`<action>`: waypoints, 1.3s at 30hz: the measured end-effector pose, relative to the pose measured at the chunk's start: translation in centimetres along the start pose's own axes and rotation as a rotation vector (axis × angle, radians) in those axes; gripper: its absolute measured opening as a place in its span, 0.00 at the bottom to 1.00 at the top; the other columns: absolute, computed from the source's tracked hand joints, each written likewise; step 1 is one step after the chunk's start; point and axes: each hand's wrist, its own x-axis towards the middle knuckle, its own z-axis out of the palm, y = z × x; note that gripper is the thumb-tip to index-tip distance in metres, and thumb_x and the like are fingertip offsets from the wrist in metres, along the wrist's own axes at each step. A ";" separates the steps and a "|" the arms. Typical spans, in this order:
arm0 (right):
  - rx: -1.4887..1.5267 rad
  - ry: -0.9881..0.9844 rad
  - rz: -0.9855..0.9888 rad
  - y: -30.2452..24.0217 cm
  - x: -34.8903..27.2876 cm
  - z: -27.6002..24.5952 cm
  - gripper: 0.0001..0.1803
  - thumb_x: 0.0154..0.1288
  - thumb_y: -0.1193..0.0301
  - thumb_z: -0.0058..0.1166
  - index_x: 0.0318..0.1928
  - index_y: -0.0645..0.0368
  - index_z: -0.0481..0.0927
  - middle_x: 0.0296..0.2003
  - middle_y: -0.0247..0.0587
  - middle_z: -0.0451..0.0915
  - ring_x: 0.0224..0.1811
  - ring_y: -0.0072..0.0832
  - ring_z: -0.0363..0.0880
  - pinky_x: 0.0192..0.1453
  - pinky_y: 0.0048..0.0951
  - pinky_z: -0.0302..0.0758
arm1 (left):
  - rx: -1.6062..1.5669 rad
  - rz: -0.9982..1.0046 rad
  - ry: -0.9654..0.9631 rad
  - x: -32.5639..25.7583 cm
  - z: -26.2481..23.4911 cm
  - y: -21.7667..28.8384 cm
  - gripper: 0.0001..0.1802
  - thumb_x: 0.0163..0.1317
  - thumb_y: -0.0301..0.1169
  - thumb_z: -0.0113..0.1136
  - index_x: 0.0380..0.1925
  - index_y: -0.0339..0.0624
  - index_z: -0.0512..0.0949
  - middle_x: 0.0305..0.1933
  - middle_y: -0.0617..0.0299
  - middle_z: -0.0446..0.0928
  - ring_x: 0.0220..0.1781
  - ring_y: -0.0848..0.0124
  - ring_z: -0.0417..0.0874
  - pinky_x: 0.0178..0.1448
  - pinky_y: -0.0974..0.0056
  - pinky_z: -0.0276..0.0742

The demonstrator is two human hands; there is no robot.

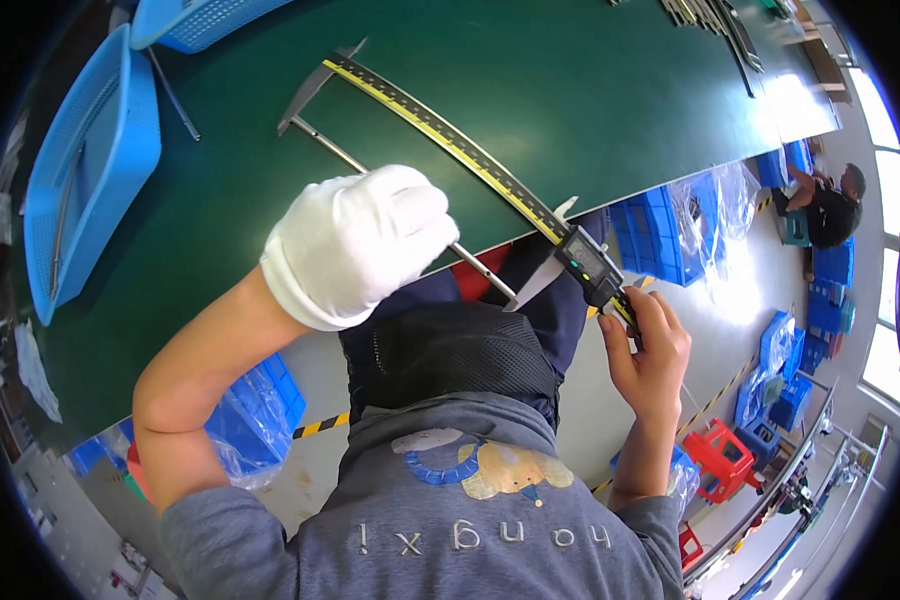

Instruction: Use a digital caliper to measure the length of individual metal rods pulled from a bin.

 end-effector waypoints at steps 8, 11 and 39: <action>-0.015 0.065 -0.012 -0.1 -0.3 0.2 0.14 0.52 0.68 0.67 0.36 0.61 0.77 0.22 0.39 0.75 0.18 0.31 0.74 0.22 0.28 0.70 | -0.037 -0.027 -0.032 0.4 -0.4 0.1 0.16 0.36 0.21 0.60 0.31 0.43 0.80 0.31 0.61 0.76 0.36 0.60 0.81 0.28 0.63 0.78; -0.016 0.061 -0.011 0.1 -0.4 0.5 0.15 0.52 0.65 0.67 0.34 0.59 0.78 0.21 0.38 0.74 0.17 0.31 0.74 0.21 0.29 0.69 | -0.057 -0.027 -0.067 0.2 -0.7 0.0 0.18 0.34 0.21 0.61 0.32 0.42 0.80 0.32 0.60 0.76 0.37 0.59 0.81 0.33 0.60 0.79; -0.077 -0.031 0.037 -1.1 -0.2 0.3 0.20 0.48 0.61 0.69 0.37 0.59 0.78 0.24 0.36 0.77 0.21 0.28 0.78 0.25 0.26 0.73 | -0.143 0.006 -0.137 0.7 -1.0 -0.3 0.24 0.33 0.29 0.68 0.37 0.38 0.78 0.39 0.54 0.76 0.43 0.53 0.79 0.47 0.53 0.78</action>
